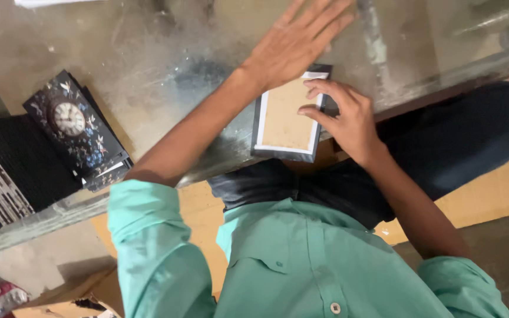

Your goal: The person sits on the floor and repeatedly places a white mat board into a black frame, presses the edges to secure it, and then sets the assembled frame aside. The person handles multiple frames one at a time, stacking them on the table.

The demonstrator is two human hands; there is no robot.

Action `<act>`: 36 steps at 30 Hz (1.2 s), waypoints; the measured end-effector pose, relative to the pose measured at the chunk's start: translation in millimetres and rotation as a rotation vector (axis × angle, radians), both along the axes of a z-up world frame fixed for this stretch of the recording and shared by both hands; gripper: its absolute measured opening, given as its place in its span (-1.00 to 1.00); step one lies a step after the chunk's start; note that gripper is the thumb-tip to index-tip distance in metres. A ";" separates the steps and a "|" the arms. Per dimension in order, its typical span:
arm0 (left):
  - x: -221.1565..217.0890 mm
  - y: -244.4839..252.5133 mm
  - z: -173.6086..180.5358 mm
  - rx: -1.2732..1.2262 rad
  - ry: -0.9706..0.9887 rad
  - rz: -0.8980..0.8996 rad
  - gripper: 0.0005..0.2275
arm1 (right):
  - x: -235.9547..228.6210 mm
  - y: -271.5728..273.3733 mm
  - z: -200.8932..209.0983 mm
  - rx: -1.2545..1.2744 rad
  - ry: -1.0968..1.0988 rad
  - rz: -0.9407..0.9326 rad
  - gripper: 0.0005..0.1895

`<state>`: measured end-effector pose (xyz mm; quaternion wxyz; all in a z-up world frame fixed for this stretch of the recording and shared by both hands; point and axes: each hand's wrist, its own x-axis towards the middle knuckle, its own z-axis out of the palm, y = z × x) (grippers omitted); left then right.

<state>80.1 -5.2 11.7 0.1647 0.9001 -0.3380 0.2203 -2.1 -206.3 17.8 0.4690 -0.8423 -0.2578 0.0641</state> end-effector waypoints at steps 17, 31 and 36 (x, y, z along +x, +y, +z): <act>1.5 -40.1 5.8 -0.735 0.603 0.286 -0.84 | -5.3 -18.1 -19.7 -0.145 -0.337 -0.025 0.44; -198.0 112.9 81.8 -0.893 0.177 0.622 -0.77 | -32.9 -32.6 26.3 -0.076 -0.361 -0.221 0.01; -283.0 188.0 103.9 -0.573 -0.101 1.288 -0.54 | -24.2 -16.6 27.7 0.149 -0.100 -0.278 -0.49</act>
